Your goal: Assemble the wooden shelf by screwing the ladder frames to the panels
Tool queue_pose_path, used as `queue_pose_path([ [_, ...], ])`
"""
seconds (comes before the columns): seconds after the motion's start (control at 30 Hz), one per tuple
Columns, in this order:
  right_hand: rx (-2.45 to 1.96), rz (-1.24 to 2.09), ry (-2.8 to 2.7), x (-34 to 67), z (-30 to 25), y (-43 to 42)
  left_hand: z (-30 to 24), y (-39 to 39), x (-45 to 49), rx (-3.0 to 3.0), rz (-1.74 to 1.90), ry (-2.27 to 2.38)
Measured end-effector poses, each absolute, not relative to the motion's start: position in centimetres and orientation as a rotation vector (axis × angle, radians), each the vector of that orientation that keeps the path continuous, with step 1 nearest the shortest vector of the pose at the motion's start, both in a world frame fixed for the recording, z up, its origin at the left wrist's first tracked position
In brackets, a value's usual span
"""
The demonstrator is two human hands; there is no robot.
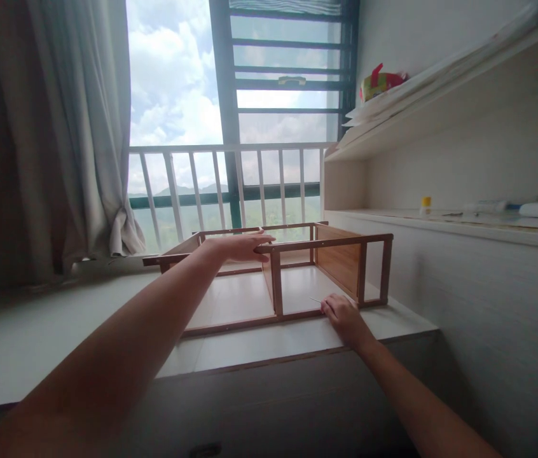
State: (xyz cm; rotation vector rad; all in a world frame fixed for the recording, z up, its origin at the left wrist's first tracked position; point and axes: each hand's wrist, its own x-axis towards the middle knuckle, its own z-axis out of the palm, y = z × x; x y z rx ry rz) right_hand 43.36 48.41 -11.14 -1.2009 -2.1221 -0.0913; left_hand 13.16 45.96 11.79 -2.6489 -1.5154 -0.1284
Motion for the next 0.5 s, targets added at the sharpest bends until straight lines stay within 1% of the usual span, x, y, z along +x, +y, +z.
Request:
queue_pose_path([
  [0.2, -1.133, -0.224, -2.012, 43.0, -9.8, 46.1, 11.6, 46.4, 13.8, -2.727, -0.165, -1.572],
  [0.37, -1.01, -0.195, -1.944, 42.0, -5.1, 43.7, 11.7, 46.7, 14.7, -2.754, -0.181, -1.6],
  [0.5, -1.041, -0.268, -1.957, 40.5, -0.9, 42.6, 11.7, 46.8, 15.1, -2.749, -0.184, -1.629],
])
